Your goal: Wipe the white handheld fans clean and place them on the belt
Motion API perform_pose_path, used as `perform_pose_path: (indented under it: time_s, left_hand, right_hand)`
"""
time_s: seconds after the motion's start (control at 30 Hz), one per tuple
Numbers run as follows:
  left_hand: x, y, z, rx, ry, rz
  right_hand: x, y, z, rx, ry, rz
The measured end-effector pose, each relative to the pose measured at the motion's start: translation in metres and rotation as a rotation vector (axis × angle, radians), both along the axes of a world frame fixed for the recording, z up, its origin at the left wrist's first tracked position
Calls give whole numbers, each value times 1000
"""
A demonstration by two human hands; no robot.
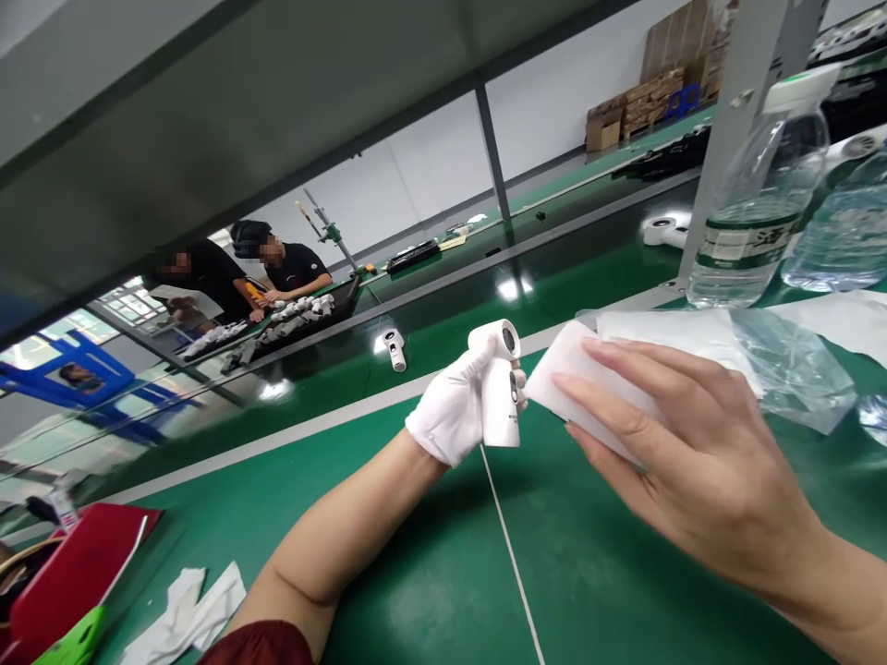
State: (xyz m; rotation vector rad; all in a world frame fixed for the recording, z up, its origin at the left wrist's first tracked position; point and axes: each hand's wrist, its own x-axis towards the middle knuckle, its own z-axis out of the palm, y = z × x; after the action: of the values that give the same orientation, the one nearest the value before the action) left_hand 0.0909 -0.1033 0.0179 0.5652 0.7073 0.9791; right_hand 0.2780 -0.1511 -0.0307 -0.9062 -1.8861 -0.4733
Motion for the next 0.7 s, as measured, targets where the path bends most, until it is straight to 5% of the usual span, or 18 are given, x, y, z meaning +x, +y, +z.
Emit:
perform_pose_path:
  time_s: [0.37,0.53,0.6,0.7]
  left_hand:
    - [16,-20,0,95,6,219]
    - [13,-21,5,66,29,242]
    - [10,-21,8,57,-4,224]
    - [5,-21,12,66,-46,195]
  right_hand:
    - [-12,-17,6,120,-219,39]
    - [-10,-18,4,30,-277,303]
    - [-7,-17,4,-35,-161,381]
    - [2,-10,5,-96,115,248]
